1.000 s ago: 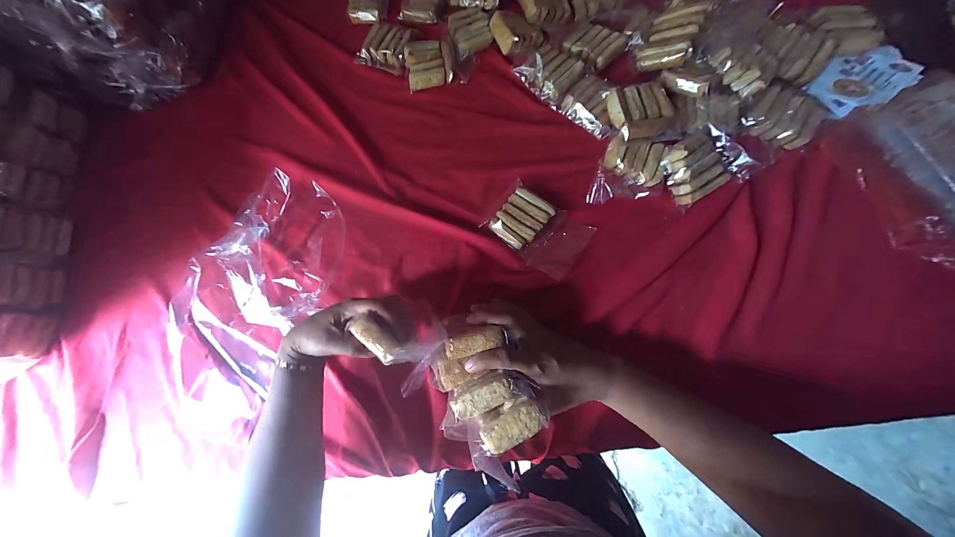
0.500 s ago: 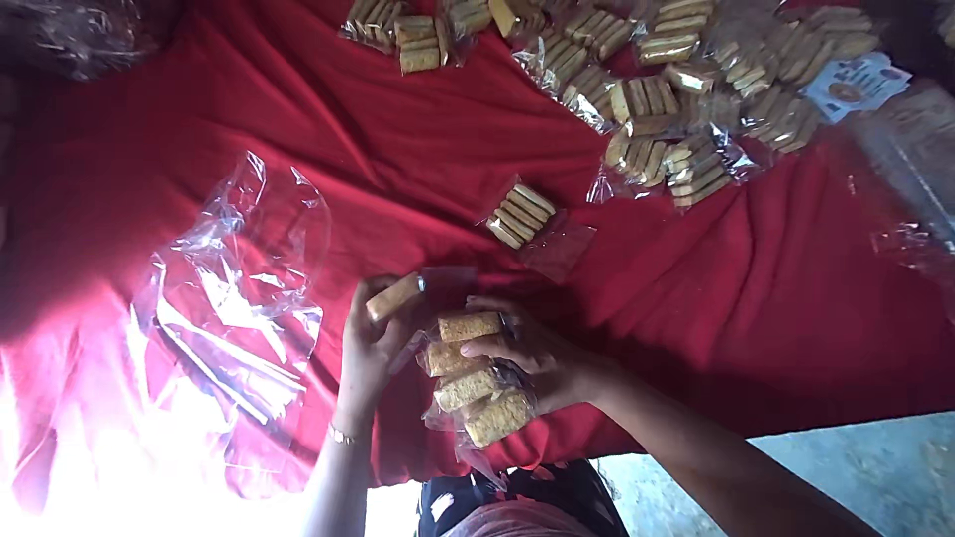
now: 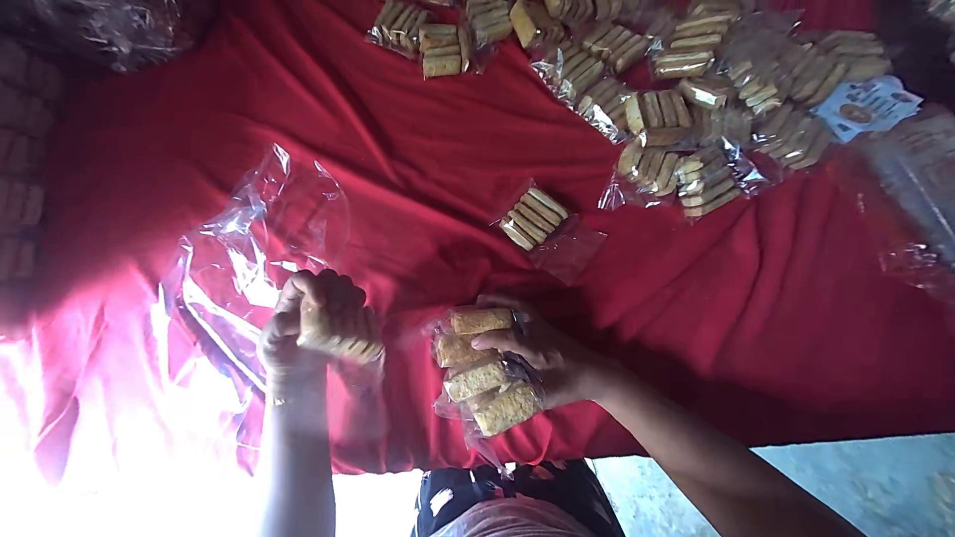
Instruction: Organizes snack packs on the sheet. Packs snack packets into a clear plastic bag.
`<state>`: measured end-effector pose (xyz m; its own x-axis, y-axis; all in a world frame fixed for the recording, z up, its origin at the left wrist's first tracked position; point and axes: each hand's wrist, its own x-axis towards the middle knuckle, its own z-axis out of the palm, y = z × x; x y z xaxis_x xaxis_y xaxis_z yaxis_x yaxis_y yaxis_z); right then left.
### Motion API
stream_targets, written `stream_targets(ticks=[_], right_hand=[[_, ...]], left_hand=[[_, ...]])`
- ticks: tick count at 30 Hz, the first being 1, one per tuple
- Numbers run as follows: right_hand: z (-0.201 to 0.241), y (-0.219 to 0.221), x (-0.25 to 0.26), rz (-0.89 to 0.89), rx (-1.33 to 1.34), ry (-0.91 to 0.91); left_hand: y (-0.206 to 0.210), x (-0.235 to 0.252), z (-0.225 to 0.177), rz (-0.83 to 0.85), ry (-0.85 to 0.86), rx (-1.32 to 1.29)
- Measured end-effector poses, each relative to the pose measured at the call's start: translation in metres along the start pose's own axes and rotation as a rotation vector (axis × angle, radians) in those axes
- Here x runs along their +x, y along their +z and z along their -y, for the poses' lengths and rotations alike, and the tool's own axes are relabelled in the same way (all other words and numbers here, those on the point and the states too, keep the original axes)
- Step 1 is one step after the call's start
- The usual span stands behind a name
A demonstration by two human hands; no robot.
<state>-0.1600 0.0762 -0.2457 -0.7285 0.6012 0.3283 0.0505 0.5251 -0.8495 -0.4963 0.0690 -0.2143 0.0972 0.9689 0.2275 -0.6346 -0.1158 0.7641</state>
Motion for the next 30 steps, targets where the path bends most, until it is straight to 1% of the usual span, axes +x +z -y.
stream_targets(ticks=[1,2,3,5,6,7,9,11,14,16,19,21,23,25,27,30], right_hand=[[-0.001,0.000,0.000,0.002,0.001,-0.007],[-0.002,-0.001,0.000,0.006,0.002,-0.015],[-0.002,-0.001,0.000,0.015,-0.002,-0.019],[-0.001,-0.003,0.002,0.031,-0.017,-0.034],[0.000,-0.004,0.003,0.035,-0.025,-0.043],[0.000,-0.006,0.004,0.043,-0.028,-0.053],[0.001,-0.009,0.005,0.057,-0.036,-0.067],[0.002,-0.010,0.006,0.049,-0.045,-0.066],[0.005,-0.007,0.007,0.030,-0.034,-0.016],[0.005,-0.004,0.008,0.028,-0.021,-0.014],[0.007,0.007,0.014,-0.027,0.013,-0.075],[0.008,0.011,0.018,-0.065,-0.005,-0.079],[0.013,0.015,0.016,-0.072,-0.063,-0.036],[0.019,0.023,0.013,-0.109,-0.078,-0.009],[0.021,0.030,0.009,-0.167,-0.104,0.011],[0.022,0.037,0.014,-0.166,-0.095,0.019]], left_hand=[[-0.004,0.001,-0.001,0.103,-0.009,-0.118],[-0.007,0.003,-0.003,0.171,-0.003,-0.125],[-0.011,0.009,-0.007,0.216,-0.003,0.008],[-0.012,0.029,-0.018,0.297,-0.047,0.464],[-0.008,0.040,-0.018,0.329,-0.073,0.647],[-0.001,0.049,-0.015,0.357,-0.093,0.776],[0.014,0.060,0.002,0.394,-0.108,0.890],[0.030,0.060,0.021,0.362,-0.115,0.885],[0.056,0.040,0.049,0.207,-0.164,0.834],[0.069,0.022,0.064,0.120,-0.173,0.703],[0.086,0.004,0.082,0.019,-0.208,0.500],[0.087,0.006,0.086,-0.020,-0.206,0.457],[0.082,0.006,0.087,-0.050,-0.201,0.451],[0.075,-0.005,0.079,-0.120,-0.188,0.433],[0.071,-0.030,0.065,-0.124,-0.176,0.375],[0.088,-0.055,0.061,-0.044,-0.192,0.362]])
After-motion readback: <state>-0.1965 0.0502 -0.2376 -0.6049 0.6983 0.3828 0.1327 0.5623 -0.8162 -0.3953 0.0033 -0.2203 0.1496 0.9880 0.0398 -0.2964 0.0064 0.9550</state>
